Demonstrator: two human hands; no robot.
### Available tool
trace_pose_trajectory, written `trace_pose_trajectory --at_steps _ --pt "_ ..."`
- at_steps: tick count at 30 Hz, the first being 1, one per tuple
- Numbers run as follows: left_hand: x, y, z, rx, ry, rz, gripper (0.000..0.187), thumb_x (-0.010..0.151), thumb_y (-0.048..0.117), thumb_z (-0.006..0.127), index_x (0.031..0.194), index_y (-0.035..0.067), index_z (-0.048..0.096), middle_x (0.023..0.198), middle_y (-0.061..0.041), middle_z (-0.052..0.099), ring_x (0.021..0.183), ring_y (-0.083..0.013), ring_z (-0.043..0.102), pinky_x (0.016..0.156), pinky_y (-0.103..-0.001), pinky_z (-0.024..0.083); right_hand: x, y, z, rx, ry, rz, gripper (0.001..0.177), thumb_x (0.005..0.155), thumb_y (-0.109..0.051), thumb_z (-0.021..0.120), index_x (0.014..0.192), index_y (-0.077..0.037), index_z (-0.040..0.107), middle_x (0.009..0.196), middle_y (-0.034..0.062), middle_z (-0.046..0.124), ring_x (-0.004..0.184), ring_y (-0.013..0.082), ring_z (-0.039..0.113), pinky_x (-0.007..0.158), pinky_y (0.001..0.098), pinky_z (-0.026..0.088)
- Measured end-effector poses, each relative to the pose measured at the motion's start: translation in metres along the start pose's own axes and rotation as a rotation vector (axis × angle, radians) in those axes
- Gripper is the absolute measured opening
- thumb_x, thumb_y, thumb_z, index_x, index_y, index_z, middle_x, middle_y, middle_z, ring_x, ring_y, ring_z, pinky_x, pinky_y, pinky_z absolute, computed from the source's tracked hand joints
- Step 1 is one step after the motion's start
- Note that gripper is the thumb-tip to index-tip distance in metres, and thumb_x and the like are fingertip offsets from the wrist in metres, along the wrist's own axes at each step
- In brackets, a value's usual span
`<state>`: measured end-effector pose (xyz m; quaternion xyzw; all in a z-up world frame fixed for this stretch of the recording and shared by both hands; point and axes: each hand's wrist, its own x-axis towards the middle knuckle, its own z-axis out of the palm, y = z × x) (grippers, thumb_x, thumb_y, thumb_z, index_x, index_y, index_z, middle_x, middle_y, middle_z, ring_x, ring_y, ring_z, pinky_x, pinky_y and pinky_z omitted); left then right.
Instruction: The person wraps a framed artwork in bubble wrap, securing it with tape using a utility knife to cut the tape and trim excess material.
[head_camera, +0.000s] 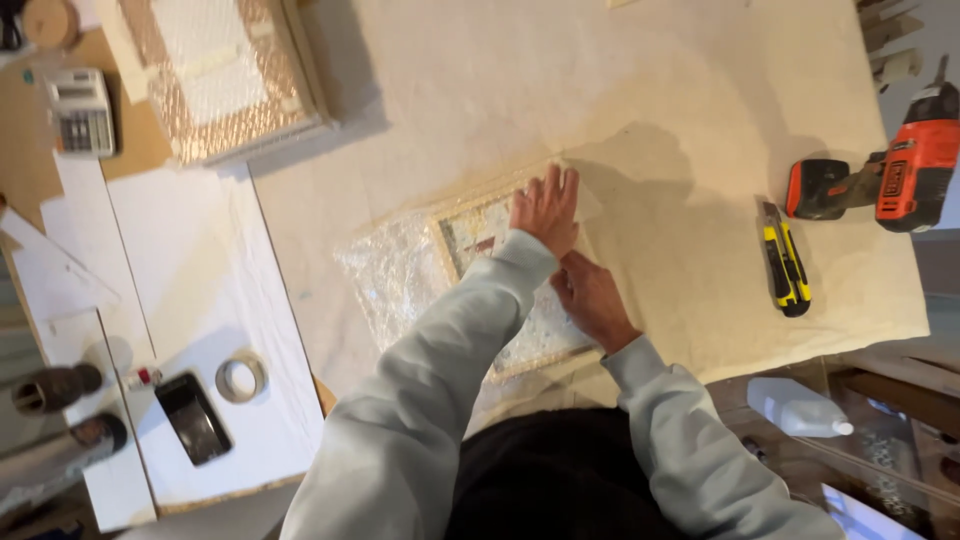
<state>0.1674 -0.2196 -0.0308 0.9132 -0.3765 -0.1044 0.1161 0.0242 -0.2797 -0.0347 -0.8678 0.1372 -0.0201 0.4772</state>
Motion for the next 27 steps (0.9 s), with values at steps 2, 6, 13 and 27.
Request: trace_pose_trajectory --at_steps 2,6,13,27 --pt "0.013 -0.021 0.042 0.011 0.011 0.031 0.055 0.074 0.028 0.080 0.121 0.009 0.059 0.115 -0.011 0.062 0.099 -0.0338 0.069 0.076 -0.052 0.055 -0.003 0.019 0.011 -0.106 0.019 -0.036 0.018 0.096 -0.016 0.064 0.111 -0.006 0.063 0.089 0.0165 0.067 0.079 0.0364 0.067 0.069 0.0472 0.053" --pt "0.019 -0.048 0.021 -0.302 0.085 -0.086 0.020 0.087 0.020 0.071 0.105 0.012 0.073 0.099 -0.008 0.075 0.087 -0.0278 0.075 0.077 -0.041 0.059 0.001 -0.021 -0.006 -0.151 0.027 -0.119 0.054 0.097 -0.014 0.061 0.149 -0.012 0.049 0.095 0.0152 0.066 0.077 0.0371 0.065 0.059 0.0496 0.050" --pt "0.021 -0.082 -0.005 -0.736 0.062 -0.417 0.026 0.085 0.031 0.069 0.093 0.009 0.079 0.083 -0.007 0.081 0.077 -0.0220 0.079 0.076 -0.035 0.062 0.000 -0.028 -0.004 -0.259 -0.033 -0.097 0.071 0.097 -0.016 0.061 0.161 -0.024 0.032 0.097 0.0122 0.067 0.072 0.0356 0.065 0.060 0.0495 0.052" --pt "0.039 -0.109 0.023 -0.654 -0.030 -0.383 0.036 0.078 0.042 0.074 0.095 0.010 0.082 0.093 -0.012 0.079 0.087 -0.0292 0.075 0.083 -0.040 0.058 -0.007 -0.024 0.006 -0.377 -0.048 -0.070 0.068 0.098 -0.020 0.064 0.160 -0.022 0.034 0.097 0.0120 0.064 0.066 0.0366 0.063 0.057 0.0506 0.051"
